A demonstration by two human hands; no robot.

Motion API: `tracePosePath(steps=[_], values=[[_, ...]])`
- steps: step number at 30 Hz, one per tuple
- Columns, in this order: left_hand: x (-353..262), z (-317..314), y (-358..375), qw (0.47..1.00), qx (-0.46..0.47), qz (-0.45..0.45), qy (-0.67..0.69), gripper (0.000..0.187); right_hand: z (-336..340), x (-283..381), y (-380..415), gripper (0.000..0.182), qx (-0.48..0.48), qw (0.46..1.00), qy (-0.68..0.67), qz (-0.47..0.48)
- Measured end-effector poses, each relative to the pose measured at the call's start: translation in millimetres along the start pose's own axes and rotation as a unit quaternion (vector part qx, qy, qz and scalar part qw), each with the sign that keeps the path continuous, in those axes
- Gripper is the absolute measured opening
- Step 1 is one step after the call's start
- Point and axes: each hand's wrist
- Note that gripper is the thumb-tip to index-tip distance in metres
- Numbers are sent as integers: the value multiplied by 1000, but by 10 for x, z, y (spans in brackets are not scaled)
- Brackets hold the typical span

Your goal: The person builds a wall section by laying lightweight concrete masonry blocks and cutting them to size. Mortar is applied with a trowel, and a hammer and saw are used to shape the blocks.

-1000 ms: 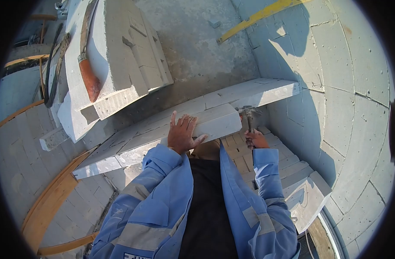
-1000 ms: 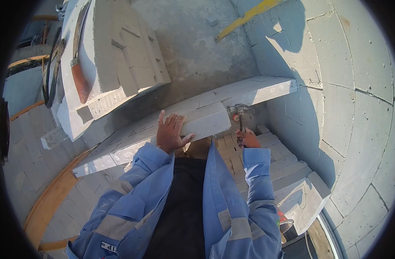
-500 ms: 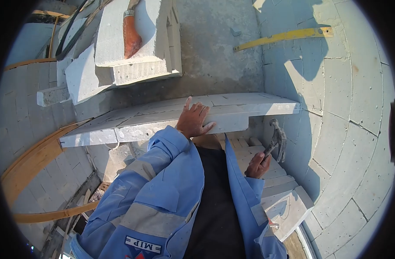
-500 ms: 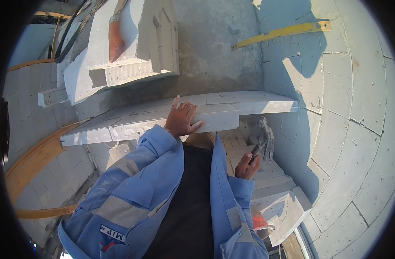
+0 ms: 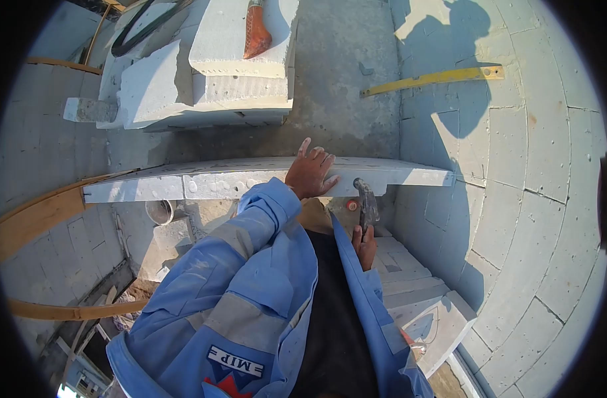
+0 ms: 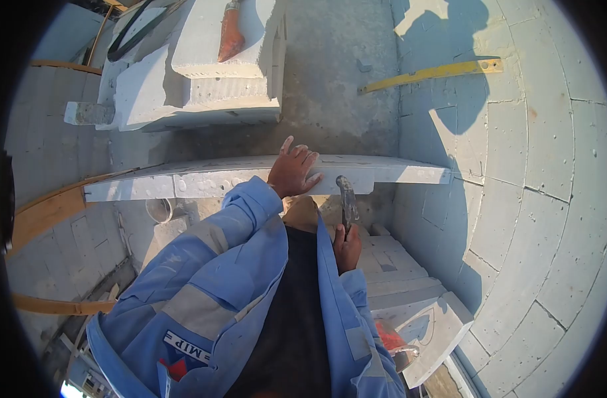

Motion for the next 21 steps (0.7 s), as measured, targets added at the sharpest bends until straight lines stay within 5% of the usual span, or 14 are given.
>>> tracePosePath(steps=[5,10,13,15,16,18,21], values=[[341,217,252,994,-102,23,18,52,80,202,56,34,20,998,-37,55],[1273,686,1013,969,-152,171,-96,54,131,595,254,32,31,987,-90,132],[1611,908,1348,953,-129,240,-134,55,-49,755,358,31,43,974,-74,208],[1684,937,1414,950,-144,241,-138,53,-490,724,288,37,-58,932,-59,352],[1670,954,1413,951,-148,234,-137,50,-691,697,279,37,-58,933,-55,351],[1673,940,1427,952,-155,229,-129,45,-957,688,287,43,118,983,93,108],[1702,929,1441,952,-161,240,-104,43,-1045,896,302,55,103,987,94,84]])
Point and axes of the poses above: each hand's wrist, its own y-axis away from the middle knuckle, its own z-axis out of the back of the hand, x = y × z, and after that the axes turned 4 degrees about -x, right-handed
